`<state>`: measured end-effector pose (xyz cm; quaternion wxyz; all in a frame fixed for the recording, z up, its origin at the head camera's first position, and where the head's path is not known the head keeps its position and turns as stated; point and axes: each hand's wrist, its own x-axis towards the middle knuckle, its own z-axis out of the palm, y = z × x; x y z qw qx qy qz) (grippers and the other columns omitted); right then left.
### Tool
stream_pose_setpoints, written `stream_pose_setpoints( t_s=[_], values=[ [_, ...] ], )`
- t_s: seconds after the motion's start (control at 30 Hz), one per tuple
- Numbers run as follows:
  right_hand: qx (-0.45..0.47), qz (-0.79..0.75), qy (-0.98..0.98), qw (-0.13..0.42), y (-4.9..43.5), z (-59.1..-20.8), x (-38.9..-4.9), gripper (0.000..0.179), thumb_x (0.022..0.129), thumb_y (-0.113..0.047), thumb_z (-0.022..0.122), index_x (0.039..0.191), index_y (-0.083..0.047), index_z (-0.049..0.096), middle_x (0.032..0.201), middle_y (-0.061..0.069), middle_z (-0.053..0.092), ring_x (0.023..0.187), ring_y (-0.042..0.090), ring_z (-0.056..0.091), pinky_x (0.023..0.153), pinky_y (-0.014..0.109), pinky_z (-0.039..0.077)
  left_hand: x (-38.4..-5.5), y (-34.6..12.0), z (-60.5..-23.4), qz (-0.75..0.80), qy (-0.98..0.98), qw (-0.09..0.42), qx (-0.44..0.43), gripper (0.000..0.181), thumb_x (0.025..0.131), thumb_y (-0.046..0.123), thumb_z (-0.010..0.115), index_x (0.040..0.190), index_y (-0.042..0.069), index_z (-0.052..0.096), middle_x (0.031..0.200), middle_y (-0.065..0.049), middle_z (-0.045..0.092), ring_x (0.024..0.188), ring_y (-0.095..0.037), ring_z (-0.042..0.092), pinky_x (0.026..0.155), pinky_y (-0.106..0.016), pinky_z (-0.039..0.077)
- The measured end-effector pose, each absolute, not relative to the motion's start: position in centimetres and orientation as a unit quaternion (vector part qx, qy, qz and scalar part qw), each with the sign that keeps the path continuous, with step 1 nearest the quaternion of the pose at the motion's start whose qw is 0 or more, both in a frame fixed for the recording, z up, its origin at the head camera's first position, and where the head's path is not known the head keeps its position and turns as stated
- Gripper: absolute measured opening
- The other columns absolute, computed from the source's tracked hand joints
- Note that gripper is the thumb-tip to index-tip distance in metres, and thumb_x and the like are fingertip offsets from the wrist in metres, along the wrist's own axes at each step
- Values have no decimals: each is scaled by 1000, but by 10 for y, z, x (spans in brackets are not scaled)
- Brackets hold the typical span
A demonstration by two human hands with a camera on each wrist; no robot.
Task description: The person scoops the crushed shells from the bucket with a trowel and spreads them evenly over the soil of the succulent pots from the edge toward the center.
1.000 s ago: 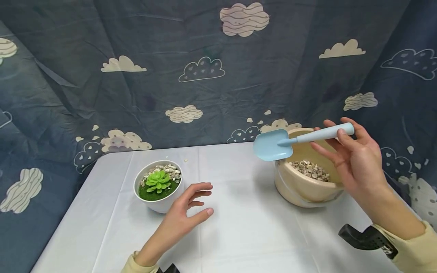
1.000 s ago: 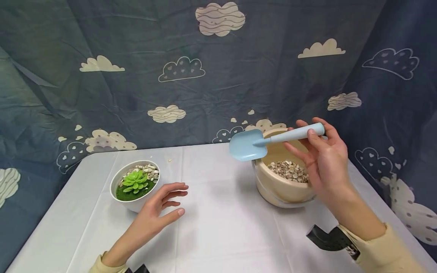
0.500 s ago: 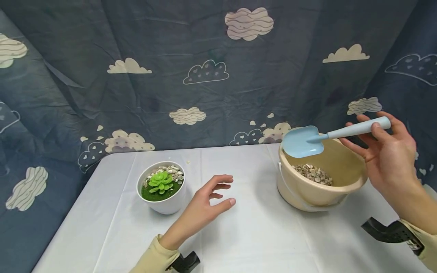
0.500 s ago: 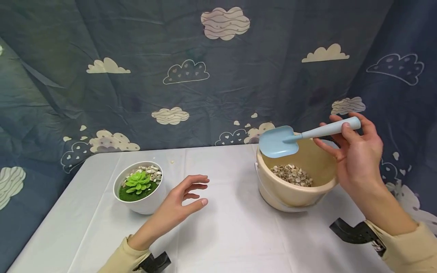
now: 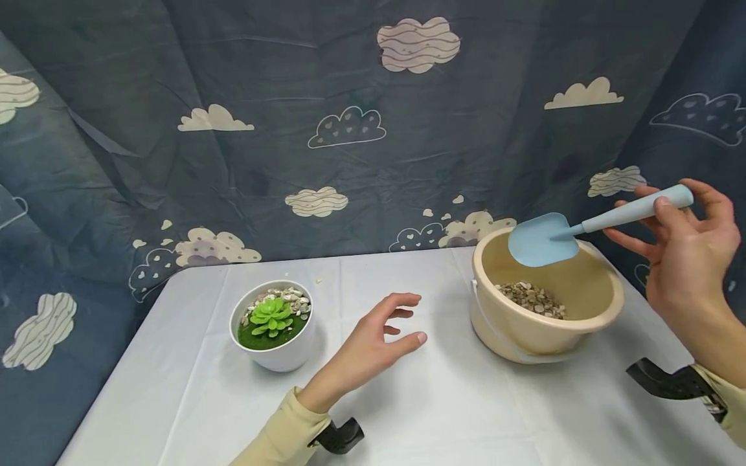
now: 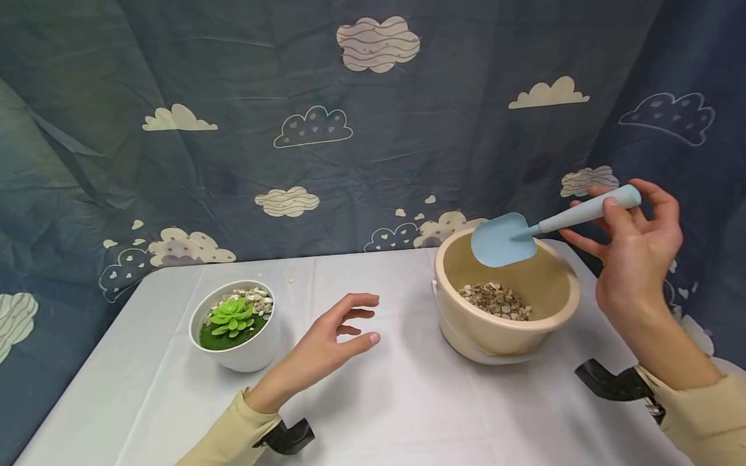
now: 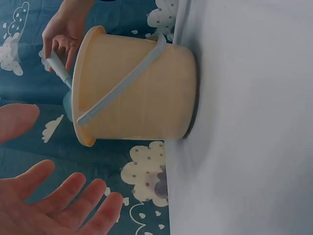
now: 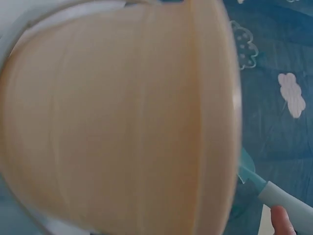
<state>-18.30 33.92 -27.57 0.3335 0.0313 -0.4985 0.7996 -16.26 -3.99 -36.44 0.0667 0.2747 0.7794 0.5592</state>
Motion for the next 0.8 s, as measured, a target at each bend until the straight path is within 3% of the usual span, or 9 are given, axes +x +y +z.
stream_pose_setpoints(
  t_s=[0.3,0.6,0.8],
  values=[
    [30,760,-551,344,344,-282,-190,41,95,-2,62,133,-8,50,120,13,63,93,16,71,59,27,55,-171,-18,-366,565,770,70,288,49,92,32,68,138,28,50,135,12,50,121,-7,50,96,-34,45],
    [79,774,-563,279,345,-297,-203,40,92,4,64,129,-3,53,111,12,69,88,19,72,58,33,56,-187,9,-366,585,754,101,280,57,92,34,69,143,34,44,142,19,43,127,-7,46,100,-33,43],
    [84,795,-555,230,344,-305,-209,41,91,5,65,128,-3,50,108,11,71,88,21,72,59,36,55,-202,24,-363,603,740,137,264,62,90,36,70,144,42,40,144,12,42,132,-15,45,96,-29,45]
  ],
)
